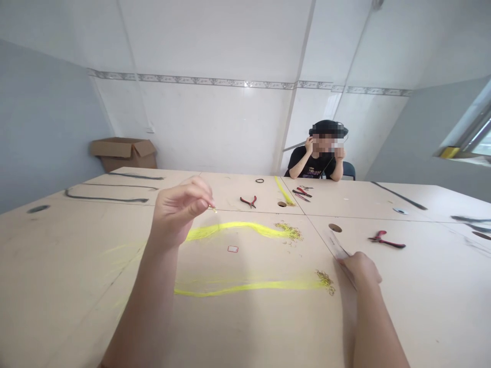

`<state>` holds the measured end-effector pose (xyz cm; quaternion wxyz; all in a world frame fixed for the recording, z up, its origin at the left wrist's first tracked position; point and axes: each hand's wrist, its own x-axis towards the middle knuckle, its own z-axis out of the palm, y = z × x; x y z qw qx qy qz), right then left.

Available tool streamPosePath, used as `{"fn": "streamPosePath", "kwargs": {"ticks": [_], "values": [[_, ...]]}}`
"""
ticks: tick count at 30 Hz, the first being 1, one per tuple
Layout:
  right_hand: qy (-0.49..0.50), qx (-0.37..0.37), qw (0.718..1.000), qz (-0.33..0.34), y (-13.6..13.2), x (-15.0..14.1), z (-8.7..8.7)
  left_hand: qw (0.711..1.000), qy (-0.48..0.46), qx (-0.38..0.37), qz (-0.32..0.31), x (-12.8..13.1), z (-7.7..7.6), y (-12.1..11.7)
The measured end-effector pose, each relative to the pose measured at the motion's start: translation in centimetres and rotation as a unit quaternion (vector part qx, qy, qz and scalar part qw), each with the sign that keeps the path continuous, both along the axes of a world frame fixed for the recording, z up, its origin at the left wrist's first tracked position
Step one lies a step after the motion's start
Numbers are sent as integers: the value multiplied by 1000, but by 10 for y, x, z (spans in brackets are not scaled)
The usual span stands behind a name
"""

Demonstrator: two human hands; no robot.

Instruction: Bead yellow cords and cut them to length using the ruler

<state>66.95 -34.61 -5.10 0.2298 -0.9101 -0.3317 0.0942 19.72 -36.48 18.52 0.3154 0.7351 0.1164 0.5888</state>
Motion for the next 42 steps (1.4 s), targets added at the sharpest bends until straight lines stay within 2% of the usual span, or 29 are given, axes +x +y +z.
{"fn": "streamPosePath", "kwargs": {"ticks": [3, 5, 7, 10, 12, 15, 18, 20, 21, 22, 24, 27, 32, 38, 42], "values": [[36, -50, 997, -45, 2, 1, -3, 997, 42, -6, 58, -1, 0, 6], [9, -30, 998, -53, 4, 3, 2, 994, 65, -16, 89, -2, -1, 11], [-38, 30, 997, -67, 3, 1, 15, 991, 75, -30, 111, -2, -3, 17], [-138, 197, 969, -55, -1, -17, 53, 987, 85, -42, 130, -3, -6, 24], [-219, 309, 925, 23, -7, -42, 87, 985, 93, -46, 134, -3, -7, 25], [-246, 363, 893, 99, -20, -96, 143, 984, 103, -55, 137, -2, -7, 25], [-268, 487, 801, 224, -38, -151, 191, 982, 120, -56, 134, 0, -5, 23], [-258, 520, 742, 334, -49, -176, 212, 980, 143, -48, 128, 1, -3, 20], [-248, 519, 725, 380, -53, -184, 218, 979, 155, -42, 126, 1, -2, 19], [-241, 516, 713, 410, -56, -190, 222, 977, 166, -38, 124, 1, -1, 17], [-234, 509, 709, 428, -59, -195, 224, 974, 180, -35, 129, 0, 1, 14], [-257, 508, 719, 398, -59, -195, 221, 971, 185, -40, 143, -1, 3, 10], [-315, 500, 718, 367, -61, -190, 221, 967, 209, -33, 138, 0, 4, 4], [-306, 512, 717, 360, -66, -180, 226, 974, 196, -1, 116, 6, 5, -2], [-291, 492, 742, 351, -69, -178, 226, 977, 193, 2, 86, 9, 4, -4]]}}
